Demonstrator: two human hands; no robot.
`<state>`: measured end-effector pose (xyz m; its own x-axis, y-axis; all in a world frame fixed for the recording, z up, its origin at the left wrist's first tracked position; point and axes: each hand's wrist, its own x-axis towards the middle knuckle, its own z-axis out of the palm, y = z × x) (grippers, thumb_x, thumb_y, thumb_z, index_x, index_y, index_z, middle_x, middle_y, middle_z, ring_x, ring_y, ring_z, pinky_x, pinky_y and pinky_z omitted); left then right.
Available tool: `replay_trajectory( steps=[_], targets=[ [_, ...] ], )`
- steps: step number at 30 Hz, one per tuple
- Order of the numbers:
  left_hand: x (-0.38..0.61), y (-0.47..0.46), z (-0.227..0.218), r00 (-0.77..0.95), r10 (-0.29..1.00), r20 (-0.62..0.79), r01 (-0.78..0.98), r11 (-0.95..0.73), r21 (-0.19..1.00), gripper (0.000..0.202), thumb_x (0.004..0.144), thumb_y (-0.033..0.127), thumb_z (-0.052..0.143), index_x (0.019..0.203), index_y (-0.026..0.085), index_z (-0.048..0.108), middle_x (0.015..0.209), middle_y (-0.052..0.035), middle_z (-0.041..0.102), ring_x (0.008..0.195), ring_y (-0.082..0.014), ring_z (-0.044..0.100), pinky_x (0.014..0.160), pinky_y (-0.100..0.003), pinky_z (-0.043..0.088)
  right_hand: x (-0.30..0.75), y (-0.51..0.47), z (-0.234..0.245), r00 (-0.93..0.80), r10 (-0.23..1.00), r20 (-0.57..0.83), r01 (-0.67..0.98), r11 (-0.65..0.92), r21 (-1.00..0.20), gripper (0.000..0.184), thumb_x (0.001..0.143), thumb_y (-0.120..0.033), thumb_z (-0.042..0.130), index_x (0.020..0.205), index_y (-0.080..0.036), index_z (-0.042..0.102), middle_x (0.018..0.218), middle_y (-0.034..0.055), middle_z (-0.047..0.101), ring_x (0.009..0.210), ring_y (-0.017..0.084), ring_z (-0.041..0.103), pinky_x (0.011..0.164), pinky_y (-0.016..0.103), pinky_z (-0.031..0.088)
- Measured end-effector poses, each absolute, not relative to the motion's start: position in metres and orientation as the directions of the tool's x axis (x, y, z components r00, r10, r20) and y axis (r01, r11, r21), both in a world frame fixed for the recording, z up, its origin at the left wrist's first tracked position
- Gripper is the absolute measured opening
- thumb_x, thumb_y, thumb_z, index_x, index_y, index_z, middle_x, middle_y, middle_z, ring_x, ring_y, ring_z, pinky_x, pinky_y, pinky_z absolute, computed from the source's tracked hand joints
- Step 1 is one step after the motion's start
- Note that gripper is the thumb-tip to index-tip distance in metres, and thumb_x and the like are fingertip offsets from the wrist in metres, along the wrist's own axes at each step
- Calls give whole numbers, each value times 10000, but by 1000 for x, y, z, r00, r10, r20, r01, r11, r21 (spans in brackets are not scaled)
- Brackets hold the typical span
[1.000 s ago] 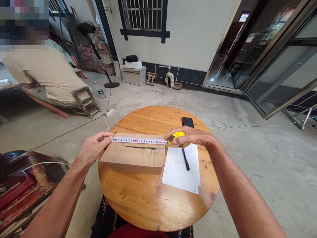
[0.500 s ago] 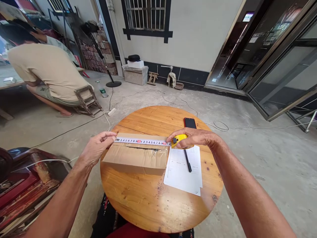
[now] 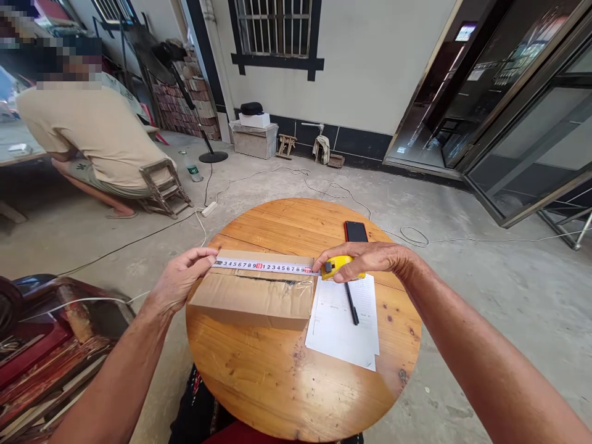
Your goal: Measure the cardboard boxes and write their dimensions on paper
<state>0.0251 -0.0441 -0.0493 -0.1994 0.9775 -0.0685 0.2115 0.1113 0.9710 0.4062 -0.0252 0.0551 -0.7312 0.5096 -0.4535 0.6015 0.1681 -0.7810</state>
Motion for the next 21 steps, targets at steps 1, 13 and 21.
replay_trajectory(
  steps=[1,13,21],
  targets=[
    [25,-44,-51,-198,977,-76,204,116,972,429,605,505,759,887,183,722,855,-20,722,753,-181,618,662,-255,435,406,-25,56,-722,509,-468,614,160,-773,521,826,-422,672,1316,-253,631,1391,48,592,1273,301,515,995,366,446],
    [26,-45,-61,-160,979,-123,94,139,986,495,689,519,730,1049,181,703,1021,-53,735,885,-218,651,714,-273,467,395,-13,66,-670,442,-596,717,177,-674,526,747,-353,668,1257,-225,640,1243,44,640,1069,252,586,833,299,468],
    [28,-42,-65,-87,996,27,126,-15,992,491,805,442,640,1218,176,652,1350,-94,635,1261,-269,559,1025,-323,433,404,-12,49,-677,502,-537,670,120,-733,500,721,-332,688,1210,-224,688,1208,35,668,1083,277,600,869,307,462]
  ],
)
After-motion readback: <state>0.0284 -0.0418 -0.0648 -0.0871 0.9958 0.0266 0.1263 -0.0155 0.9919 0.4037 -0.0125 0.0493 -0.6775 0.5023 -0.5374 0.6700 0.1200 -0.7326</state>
